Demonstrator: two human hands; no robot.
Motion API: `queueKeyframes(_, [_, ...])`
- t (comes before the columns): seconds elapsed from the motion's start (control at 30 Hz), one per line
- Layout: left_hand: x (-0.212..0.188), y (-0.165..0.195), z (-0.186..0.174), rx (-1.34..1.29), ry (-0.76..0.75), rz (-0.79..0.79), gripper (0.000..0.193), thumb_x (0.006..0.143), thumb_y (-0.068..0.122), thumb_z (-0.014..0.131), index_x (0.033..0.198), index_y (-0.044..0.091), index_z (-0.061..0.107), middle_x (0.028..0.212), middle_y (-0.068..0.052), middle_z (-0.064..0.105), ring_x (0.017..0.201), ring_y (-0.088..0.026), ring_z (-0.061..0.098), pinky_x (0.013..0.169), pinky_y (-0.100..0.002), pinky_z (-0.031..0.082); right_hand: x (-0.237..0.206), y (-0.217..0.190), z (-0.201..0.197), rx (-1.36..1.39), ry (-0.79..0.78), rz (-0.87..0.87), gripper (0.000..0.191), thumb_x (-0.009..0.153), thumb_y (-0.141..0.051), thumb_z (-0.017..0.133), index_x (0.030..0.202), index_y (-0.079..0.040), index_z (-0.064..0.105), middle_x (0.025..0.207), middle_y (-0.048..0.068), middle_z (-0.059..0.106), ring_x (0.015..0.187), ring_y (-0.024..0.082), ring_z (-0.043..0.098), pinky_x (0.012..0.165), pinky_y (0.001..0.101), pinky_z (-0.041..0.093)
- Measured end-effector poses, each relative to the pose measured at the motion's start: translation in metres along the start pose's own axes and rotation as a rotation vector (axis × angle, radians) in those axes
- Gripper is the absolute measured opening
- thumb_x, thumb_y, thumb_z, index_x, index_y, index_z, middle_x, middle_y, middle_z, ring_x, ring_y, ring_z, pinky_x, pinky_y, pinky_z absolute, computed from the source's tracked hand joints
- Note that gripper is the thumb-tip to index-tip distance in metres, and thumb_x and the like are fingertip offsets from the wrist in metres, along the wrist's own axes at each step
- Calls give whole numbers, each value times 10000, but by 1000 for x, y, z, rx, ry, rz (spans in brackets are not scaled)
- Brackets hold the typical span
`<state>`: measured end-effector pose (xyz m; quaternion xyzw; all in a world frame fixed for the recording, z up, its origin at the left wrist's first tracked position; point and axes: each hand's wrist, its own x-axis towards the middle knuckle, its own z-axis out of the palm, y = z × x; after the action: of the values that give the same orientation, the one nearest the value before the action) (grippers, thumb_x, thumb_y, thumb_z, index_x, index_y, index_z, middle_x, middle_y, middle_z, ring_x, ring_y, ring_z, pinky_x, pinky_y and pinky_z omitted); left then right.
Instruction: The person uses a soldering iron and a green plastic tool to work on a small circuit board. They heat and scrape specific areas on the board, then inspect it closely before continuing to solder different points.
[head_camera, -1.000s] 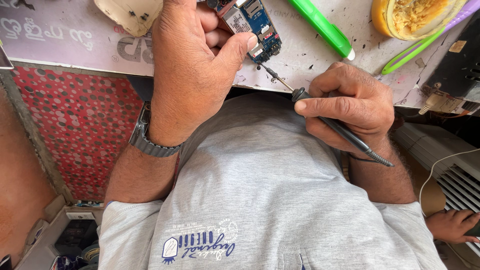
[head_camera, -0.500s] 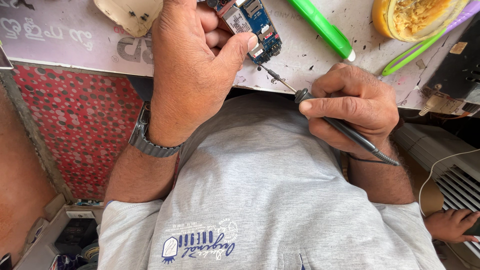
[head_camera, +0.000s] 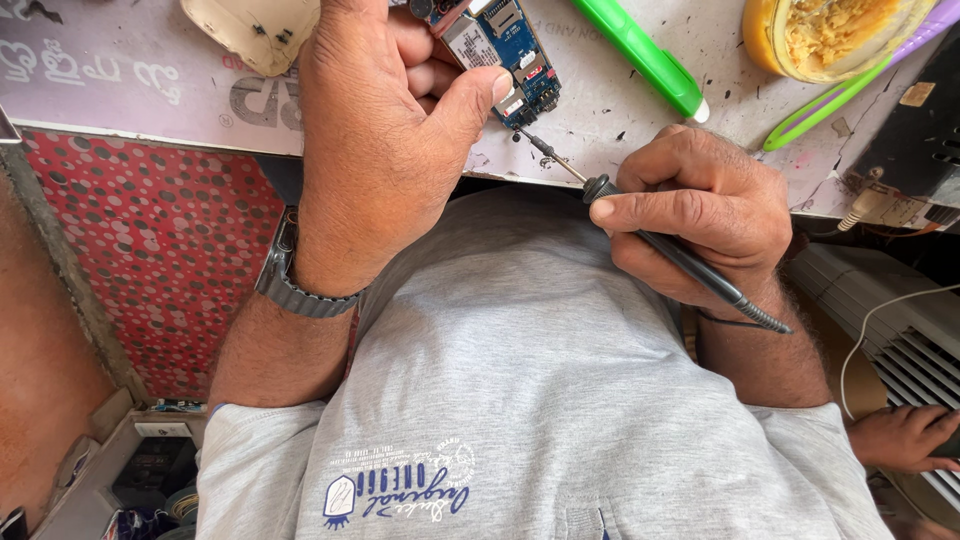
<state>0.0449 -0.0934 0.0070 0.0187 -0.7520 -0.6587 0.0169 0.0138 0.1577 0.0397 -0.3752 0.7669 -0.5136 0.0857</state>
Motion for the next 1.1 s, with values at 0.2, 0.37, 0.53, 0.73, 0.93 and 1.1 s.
queueKeyframes(0.2, [0,1,-1,11,-3,5,535,1035,-107,735,1410,-11,365,937,-91,691,820,-103,743,636,-208,603,3,-4,0,-3,6,46,261,773,35,805,1012,-29,722,819,108,643,700,177,627,605,307,474])
queueKeyframes(0.37, [0,1,-1,18,-7,21,515,1040,-106,736,1381,-17,360,943,-87,691,797,-91,741,618,-191,599,4,-6,-1,-20,-3,54,251,779,45,800,1006,-27,721,818,111,644,706,181,632,584,292,480])
queueKeyframes(0.53, [0,2,-1,26,2,0,537,1059,-90,760,1415,-11,365,925,-86,692,780,-89,736,608,-191,584,2,-6,-1,-7,-2,64,246,779,54,796,1003,-19,722,813,113,644,698,173,630,574,280,477])
queueKeyframes(0.73, [0,1,-1,51,-4,24,548,1031,-100,736,1397,-18,337,950,-81,706,804,-84,738,633,-184,603,0,-5,-3,44,13,61,248,782,30,803,1008,-25,715,821,106,645,703,164,624,586,278,476])
queueKeyframes(0.93, [2,-2,-4,40,-10,8,544,1064,-81,755,1402,-13,334,915,-82,695,801,-87,743,623,-180,609,1,-1,-2,90,34,97,253,785,10,803,1016,-32,710,828,96,643,708,158,621,594,282,479])
queueKeyframes(1.1, [4,-1,-3,43,-13,24,553,1033,-103,726,1411,-11,333,948,-76,698,834,-96,746,652,-195,610,-1,-1,0,37,32,113,233,813,33,800,1025,-33,730,838,100,653,728,166,634,576,264,486])
